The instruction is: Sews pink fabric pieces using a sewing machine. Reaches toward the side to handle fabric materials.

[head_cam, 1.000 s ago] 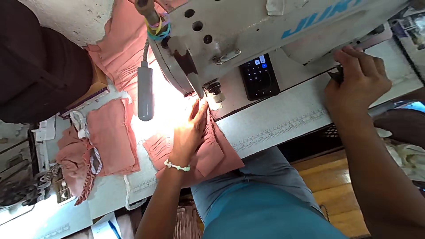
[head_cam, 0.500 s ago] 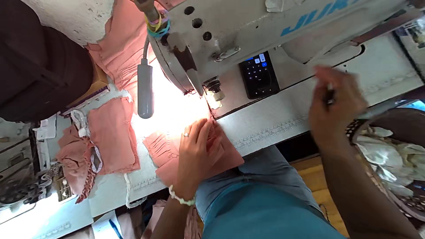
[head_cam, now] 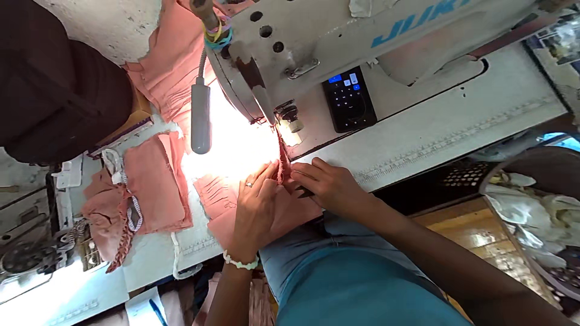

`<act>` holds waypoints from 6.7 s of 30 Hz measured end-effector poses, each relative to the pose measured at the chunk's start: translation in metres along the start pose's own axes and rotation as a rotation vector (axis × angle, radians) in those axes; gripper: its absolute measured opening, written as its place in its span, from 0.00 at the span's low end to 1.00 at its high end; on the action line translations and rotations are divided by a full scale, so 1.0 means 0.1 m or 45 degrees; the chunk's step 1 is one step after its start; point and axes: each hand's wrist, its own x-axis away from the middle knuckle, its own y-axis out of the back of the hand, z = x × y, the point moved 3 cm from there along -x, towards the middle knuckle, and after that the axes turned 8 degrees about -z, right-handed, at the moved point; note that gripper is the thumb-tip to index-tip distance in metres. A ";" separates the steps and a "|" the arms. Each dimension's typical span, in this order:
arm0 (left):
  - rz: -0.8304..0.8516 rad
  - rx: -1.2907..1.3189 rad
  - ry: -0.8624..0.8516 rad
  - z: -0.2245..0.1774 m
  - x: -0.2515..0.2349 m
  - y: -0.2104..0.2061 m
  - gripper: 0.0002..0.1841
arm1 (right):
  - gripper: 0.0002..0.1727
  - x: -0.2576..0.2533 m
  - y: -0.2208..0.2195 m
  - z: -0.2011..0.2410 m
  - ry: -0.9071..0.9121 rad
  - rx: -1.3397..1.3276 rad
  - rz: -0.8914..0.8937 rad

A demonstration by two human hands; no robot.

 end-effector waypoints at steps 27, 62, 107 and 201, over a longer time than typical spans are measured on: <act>-0.169 0.081 0.086 -0.44 0.16 -0.08 0.10 | 0.09 0.00 0.42 -0.34 -0.699 -0.379 -0.044; -0.378 0.235 0.063 -0.32 0.26 -0.07 0.05 | 0.07 0.12 0.29 0.05 -0.120 -0.486 -0.118; -0.038 -0.215 -0.155 0.07 -0.22 -0.36 0.12 | 0.09 0.11 0.12 0.18 0.059 -0.090 0.019; 0.146 -0.051 0.221 0.65 -0.73 -0.27 0.18 | 0.17 -0.57 -0.05 -0.43 -0.017 0.085 0.037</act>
